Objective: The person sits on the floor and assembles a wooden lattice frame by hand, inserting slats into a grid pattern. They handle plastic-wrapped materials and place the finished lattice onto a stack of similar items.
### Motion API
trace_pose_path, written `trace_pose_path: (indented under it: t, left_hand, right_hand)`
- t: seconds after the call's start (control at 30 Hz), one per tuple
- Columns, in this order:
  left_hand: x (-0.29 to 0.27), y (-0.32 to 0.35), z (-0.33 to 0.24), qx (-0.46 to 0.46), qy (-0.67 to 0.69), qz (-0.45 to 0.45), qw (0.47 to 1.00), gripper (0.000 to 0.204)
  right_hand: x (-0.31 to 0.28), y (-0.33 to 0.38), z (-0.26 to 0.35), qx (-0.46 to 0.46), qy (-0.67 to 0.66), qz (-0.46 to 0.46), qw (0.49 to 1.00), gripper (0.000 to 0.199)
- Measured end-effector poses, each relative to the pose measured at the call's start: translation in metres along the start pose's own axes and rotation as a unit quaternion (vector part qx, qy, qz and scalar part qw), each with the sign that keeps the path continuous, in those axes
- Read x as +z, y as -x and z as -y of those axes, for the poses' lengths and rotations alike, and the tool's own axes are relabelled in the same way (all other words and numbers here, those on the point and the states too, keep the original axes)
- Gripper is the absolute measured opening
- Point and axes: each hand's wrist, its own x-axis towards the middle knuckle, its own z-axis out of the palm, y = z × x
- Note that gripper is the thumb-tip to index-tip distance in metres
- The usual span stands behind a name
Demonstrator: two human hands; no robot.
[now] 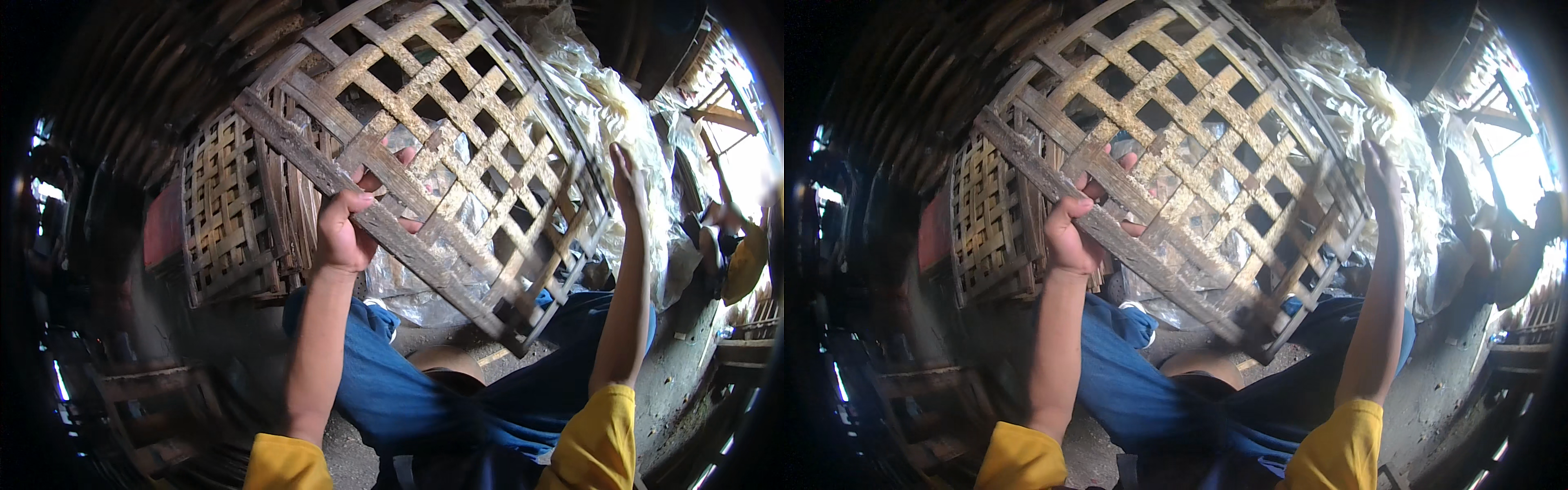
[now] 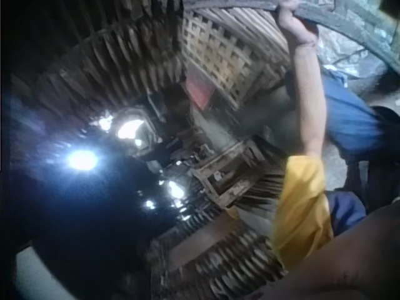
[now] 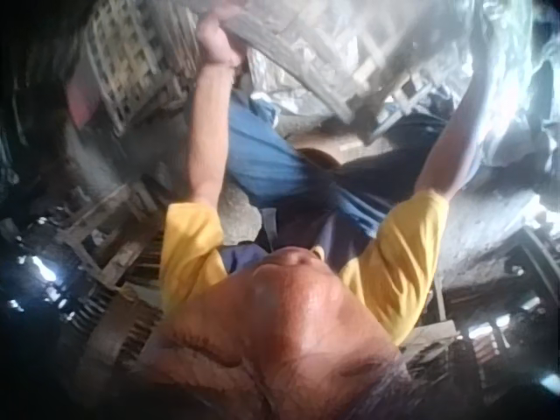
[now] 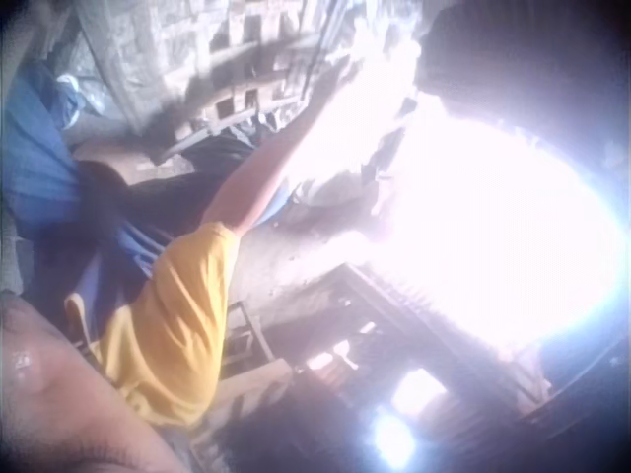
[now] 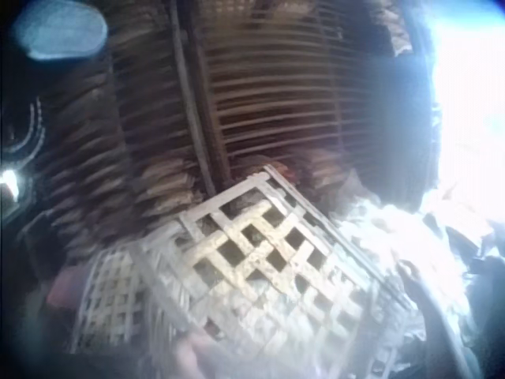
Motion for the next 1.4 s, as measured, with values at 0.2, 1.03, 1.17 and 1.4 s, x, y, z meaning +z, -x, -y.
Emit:
trace_pose_path:
  t: [0.2, 1.03, 1.17, 1.4]
  left_hand:
    - [-0.012, -0.002, -0.017, -0.034, -0.025, 0.003, 0.999, 0.08]
    - [-0.326, -0.123, 0.191, -0.138, -0.296, -0.358, 0.875, 0.081]
    - [-0.343, -0.118, 0.21, -0.114, -0.28, -0.352, 0.886, 0.076]
    - [-0.356, -0.104, 0.225, -0.058, -0.517, -0.268, 0.811, 0.073]
  right_hand:
    - [0.01, 0.039, 0.036, -0.027, -0.034, 0.166, 0.985, 0.04]
    - [0.294, 0.153, -0.096, 0.134, 0.059, 0.054, 0.988, 0.035]
    - [0.302, 0.153, -0.098, 0.147, 0.134, 0.136, 0.97, 0.031]
    - [0.324, 0.165, -0.102, 0.105, 0.19, 0.13, 0.967, 0.037]
